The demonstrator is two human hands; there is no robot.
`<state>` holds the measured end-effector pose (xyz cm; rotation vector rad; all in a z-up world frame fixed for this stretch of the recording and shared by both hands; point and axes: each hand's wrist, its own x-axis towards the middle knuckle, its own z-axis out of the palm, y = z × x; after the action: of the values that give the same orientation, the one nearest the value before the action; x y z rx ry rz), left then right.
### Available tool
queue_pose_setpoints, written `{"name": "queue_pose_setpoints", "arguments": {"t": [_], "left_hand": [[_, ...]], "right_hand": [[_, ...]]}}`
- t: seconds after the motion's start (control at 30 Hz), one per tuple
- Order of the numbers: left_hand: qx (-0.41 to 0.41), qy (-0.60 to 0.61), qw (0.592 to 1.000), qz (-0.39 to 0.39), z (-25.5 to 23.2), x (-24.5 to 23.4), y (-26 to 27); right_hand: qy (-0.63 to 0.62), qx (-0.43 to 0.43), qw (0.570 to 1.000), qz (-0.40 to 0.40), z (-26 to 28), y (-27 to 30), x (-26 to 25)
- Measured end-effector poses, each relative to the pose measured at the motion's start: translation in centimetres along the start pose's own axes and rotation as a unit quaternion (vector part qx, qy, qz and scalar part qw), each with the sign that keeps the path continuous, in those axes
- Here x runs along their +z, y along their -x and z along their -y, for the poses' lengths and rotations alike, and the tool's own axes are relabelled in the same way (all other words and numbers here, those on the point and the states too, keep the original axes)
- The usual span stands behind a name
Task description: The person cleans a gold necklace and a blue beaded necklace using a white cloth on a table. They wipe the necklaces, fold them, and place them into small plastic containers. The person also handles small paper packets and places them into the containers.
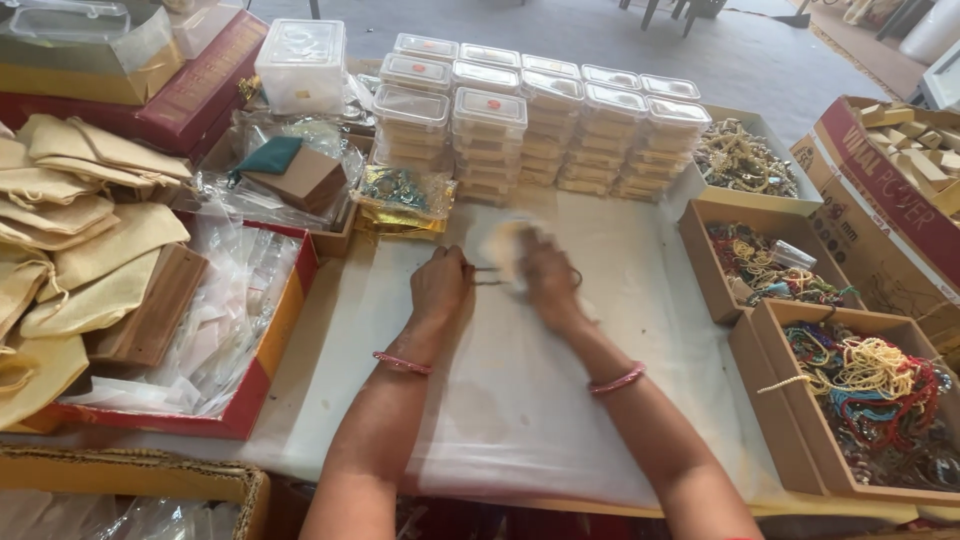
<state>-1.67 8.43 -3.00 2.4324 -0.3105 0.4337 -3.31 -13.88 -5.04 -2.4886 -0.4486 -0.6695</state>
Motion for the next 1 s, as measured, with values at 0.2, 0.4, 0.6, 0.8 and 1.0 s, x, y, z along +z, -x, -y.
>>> {"name": "queue_pose_setpoints", "arguments": {"t": [0.2,0.4,0.6,0.8,1.0], "left_hand": [[0.015,-0.053,0.998,-0.005,0.9,0.9,-0.2],[0.011,-0.069,0.997,-0.015,0.8,1.1,-0.3],[-0.007,-0.064,0.997,0.046,-1.7,-2.2,0.5],[0.018,-0.026,0.999,0.012,0.7,0.2,0.3],[0.001,-0.047,0.999,0.016,0.3,0.0,0.2]], "right_hand": [[0.22,0.023,0.941,0.258,4.9,-0.6,-1.7],[0.246,0.215,0.924,0.201,-4.2,0.4,-5.6],[-0.074,0.117,0.982,-0.132,-4.6,0.7,-3.4],[0.172,-0.103,0.951,0.235,7.7,0.9,-2.5],[0.21,0.148,0.946,0.196,1.1,0.0,-4.0]]}}
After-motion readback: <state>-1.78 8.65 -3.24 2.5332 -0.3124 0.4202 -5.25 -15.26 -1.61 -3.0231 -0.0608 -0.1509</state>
